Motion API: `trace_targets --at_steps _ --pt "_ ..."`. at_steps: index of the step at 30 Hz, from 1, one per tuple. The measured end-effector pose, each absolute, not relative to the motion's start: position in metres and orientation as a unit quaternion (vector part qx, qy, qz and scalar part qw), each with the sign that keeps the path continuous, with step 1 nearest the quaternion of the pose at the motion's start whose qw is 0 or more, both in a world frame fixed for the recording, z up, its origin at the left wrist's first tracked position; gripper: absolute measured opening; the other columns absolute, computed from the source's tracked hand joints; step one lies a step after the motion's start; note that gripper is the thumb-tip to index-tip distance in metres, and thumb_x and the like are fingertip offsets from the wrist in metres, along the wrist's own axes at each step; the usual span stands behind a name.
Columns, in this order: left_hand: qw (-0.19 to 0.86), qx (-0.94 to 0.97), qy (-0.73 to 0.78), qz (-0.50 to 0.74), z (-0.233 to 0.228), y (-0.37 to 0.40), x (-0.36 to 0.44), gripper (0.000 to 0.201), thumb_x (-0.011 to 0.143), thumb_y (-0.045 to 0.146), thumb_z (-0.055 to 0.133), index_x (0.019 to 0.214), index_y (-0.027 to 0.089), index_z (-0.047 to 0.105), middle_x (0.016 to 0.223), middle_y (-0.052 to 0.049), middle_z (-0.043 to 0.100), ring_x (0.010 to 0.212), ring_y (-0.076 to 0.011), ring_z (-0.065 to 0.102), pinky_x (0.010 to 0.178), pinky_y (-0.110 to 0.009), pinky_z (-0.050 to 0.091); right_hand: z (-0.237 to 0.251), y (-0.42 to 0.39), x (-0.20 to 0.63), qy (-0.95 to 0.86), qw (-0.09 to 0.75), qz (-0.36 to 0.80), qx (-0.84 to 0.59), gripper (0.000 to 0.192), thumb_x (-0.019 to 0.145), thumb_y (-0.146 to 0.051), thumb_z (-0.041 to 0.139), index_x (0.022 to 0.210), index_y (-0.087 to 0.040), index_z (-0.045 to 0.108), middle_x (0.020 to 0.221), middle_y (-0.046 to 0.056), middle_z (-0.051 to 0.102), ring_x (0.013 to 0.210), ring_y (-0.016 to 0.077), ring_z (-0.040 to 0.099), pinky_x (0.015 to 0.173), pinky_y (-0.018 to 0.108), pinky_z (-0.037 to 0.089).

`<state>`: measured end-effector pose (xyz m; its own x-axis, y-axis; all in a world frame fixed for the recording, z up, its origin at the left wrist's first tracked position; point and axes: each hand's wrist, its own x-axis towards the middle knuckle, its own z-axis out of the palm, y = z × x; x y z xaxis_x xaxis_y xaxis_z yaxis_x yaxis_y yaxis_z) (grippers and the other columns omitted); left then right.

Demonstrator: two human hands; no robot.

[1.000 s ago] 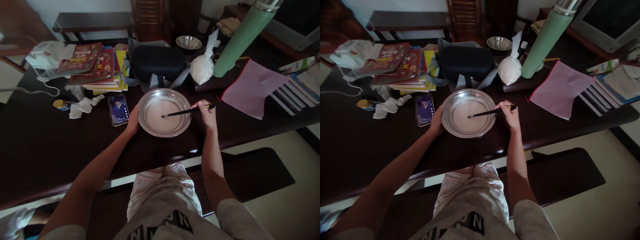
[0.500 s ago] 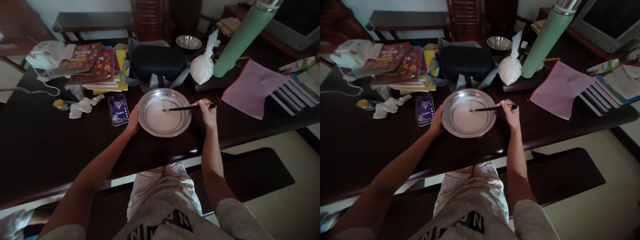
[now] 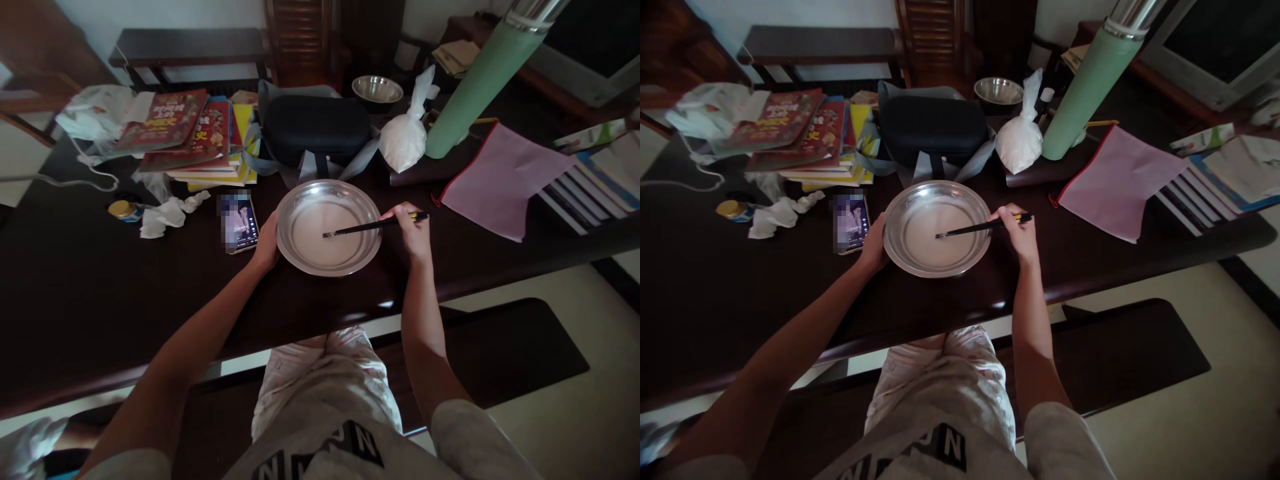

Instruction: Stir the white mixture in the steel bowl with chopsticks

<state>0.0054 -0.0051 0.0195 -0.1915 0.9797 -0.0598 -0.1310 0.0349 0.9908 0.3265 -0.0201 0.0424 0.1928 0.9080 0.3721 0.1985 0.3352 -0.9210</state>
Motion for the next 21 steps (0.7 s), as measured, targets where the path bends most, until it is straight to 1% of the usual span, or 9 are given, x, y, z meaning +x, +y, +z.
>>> trace_targets --at_steps 2,4,7,11,13,15,17,19,21 --pt "0.498 0.374 0.531 0.574 0.021 -0.006 0.008 0.020 0.102 0.027 0.064 0.090 0.020 0.079 0.097 -0.006 0.081 0.113 -0.0264 0.071 0.101 -0.032 0.055 0.043 -0.020 0.327 -0.573 0.583 0.303 -0.491 0.055 0.086 -0.078 0.076 0.069 -0.026 0.076 0.066 0.000 0.077 0.071 0.0199 0.078 0.076 0.035 0.065" --pt "0.511 0.338 0.537 0.580 0.026 -0.008 0.012 0.023 0.102 0.028 0.065 0.085 0.020 0.078 0.085 -0.005 0.078 0.099 -0.0250 0.071 0.091 -0.032 0.056 0.043 -0.020 0.327 -0.558 0.596 0.305 -0.489 0.055 0.086 -0.078 0.077 0.069 -0.026 0.076 0.065 0.000 0.077 0.070 0.0201 0.079 0.076 0.035 0.064" --pt "0.532 0.300 0.543 0.576 0.038 -0.013 0.014 0.021 0.100 0.029 0.069 0.084 0.020 0.079 0.082 -0.004 0.076 0.085 -0.0210 0.069 0.083 -0.030 0.056 0.042 -0.020 0.328 -0.520 0.625 0.304 -0.496 0.056 0.088 -0.078 0.074 0.068 -0.025 0.074 0.064 0.000 0.076 0.065 0.0203 0.077 0.075 0.037 0.064" --pt "0.547 0.263 0.571 0.553 0.048 -0.023 0.016 0.021 0.095 0.034 0.074 0.079 0.020 0.075 0.074 -0.002 0.073 0.075 -0.0189 0.067 0.071 -0.028 0.054 0.041 -0.021 0.328 -0.558 0.577 0.337 -0.492 0.054 0.089 -0.076 0.075 0.068 -0.026 0.077 0.066 0.001 0.078 0.069 0.0206 0.077 0.073 0.035 0.063" --pt "0.551 0.250 0.567 0.558 0.047 -0.031 0.019 0.018 0.091 0.039 0.079 0.085 0.021 0.076 0.079 -0.002 0.076 0.081 -0.0212 0.071 0.071 -0.028 0.055 0.042 -0.022 0.328 -0.567 0.566 0.350 -0.485 0.053 0.088 -0.075 0.075 0.067 -0.027 0.076 0.069 0.001 0.079 0.071 0.0208 0.077 0.074 0.036 0.063" --pt "0.546 0.240 0.570 0.566 0.041 -0.040 0.023 0.022 0.086 0.043 0.082 0.089 0.022 0.077 0.085 -0.002 0.078 0.087 -0.0232 0.073 0.075 -0.030 0.058 0.042 -0.022 0.329 -0.560 0.570 0.345 -0.492 0.051 0.089 -0.073 0.075 0.068 -0.027 0.077 0.072 0.002 0.081 0.073 0.0212 0.078 0.076 0.036 0.063" --pt "0.516 0.246 0.566 0.594 0.035 -0.052 0.027 0.027 0.088 0.049 0.078 0.097 0.023 0.079 0.099 -0.004 0.082 0.102 -0.0259 0.076 0.088 -0.033 0.061 0.043 -0.022 0.331 -0.533 0.591 0.335 -0.504 0.049 0.090 -0.071 0.075 0.071 -0.027 0.078 0.072 0.002 0.082 0.073 0.0215 0.079 0.078 0.037 0.063" --pt "0.502 0.247 0.573 0.599 0.031 -0.064 0.027 0.029 0.091 0.052 0.073 0.099 0.024 0.079 0.111 -0.006 0.083 0.121 -0.0294 0.073 0.100 -0.037 0.060 0.043 -0.022 0.333 -0.501 0.612 0.342 -0.507 0.050 0.089 -0.072 0.075 0.069 -0.027 0.076 0.068 0.001 0.079 0.069 0.0219 0.077 0.076 0.038 0.064" --pt "0.494 0.265 0.596 0.575 0.028 -0.078 0.025 0.029 0.091 0.053 0.072 0.096 0.025 0.078 0.115 -0.009 0.083 0.134 -0.0343 0.069 0.106 -0.042 0.060 0.042 -0.022 0.334 -0.499 0.603 0.355 -0.511 0.051 0.088 -0.072 0.075 0.067 -0.026 0.074 0.064 0.001 0.076 0.063 0.0215 0.075 0.071 0.038 0.062"
